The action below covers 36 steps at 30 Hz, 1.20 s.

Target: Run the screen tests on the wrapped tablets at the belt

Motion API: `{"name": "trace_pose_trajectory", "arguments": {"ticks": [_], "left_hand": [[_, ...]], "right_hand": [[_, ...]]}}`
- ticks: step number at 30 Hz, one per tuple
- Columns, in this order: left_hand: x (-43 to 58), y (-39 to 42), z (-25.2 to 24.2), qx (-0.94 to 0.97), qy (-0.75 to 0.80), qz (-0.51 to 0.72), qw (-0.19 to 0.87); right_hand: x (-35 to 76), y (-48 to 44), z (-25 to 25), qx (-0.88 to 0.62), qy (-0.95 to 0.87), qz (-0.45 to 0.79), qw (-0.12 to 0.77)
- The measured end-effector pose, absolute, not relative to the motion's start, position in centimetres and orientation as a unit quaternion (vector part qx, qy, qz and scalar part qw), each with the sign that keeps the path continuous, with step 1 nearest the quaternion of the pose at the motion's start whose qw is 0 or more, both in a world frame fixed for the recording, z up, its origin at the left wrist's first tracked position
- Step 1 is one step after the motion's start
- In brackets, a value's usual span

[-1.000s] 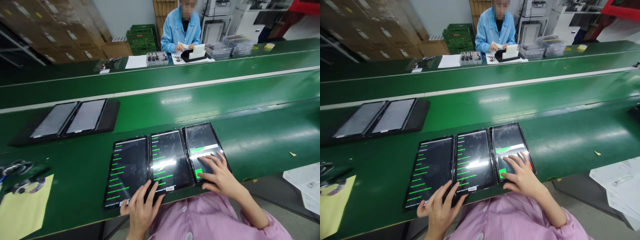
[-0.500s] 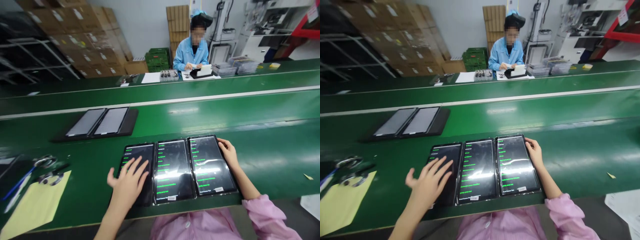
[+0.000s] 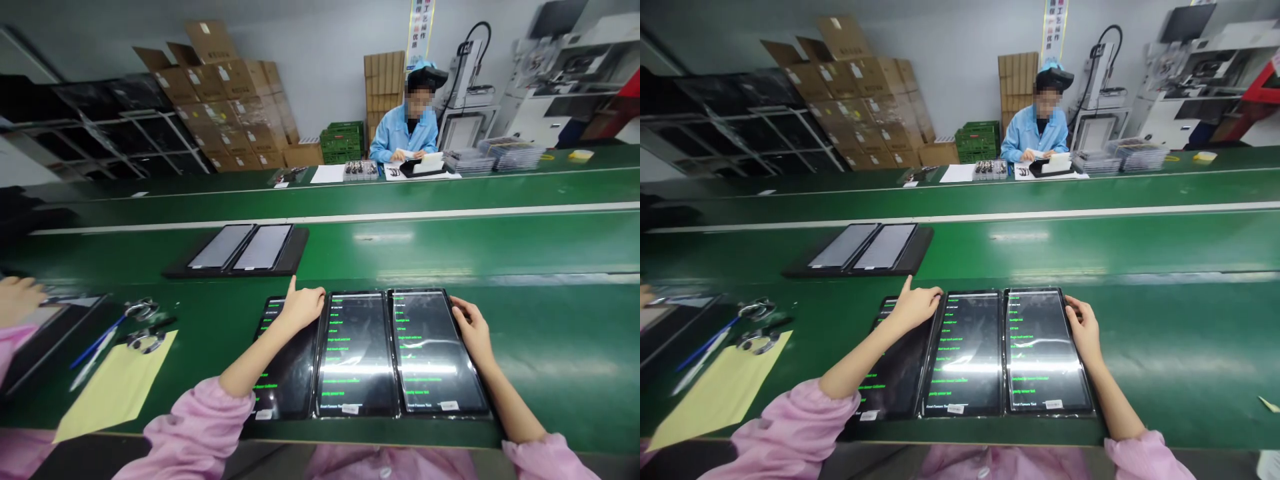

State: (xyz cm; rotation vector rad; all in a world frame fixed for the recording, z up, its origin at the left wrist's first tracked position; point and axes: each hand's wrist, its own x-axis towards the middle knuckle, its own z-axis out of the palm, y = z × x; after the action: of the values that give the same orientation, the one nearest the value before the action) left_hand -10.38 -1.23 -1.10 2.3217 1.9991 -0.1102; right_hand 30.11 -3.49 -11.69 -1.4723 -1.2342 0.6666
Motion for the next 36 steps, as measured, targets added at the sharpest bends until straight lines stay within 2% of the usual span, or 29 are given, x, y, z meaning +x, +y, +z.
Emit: {"name": "trace_pose_trajectory", "arguments": {"ticks": [8, 32, 36], "left_hand": [[-9.8, -1.2, -1.3, 0.725, 0.686, -0.043, 0.046], [-8.4, -0.5, 0.0, 0.726, 0.679, -0.09, 0.055], [-4.4, -0.8, -0.1, 0.788, 0.609, -0.061, 0.064]], "right_hand": [[29.9, -3.6, -12.1, -0.604, -0.456, 0.325, 0.567], [30.5, -3.7, -13.2, -0.608, -0.484, 0.332, 0.534], [30.4, -3.7, -12.9, -0.609, -0.482, 0.336, 0.533]]}}
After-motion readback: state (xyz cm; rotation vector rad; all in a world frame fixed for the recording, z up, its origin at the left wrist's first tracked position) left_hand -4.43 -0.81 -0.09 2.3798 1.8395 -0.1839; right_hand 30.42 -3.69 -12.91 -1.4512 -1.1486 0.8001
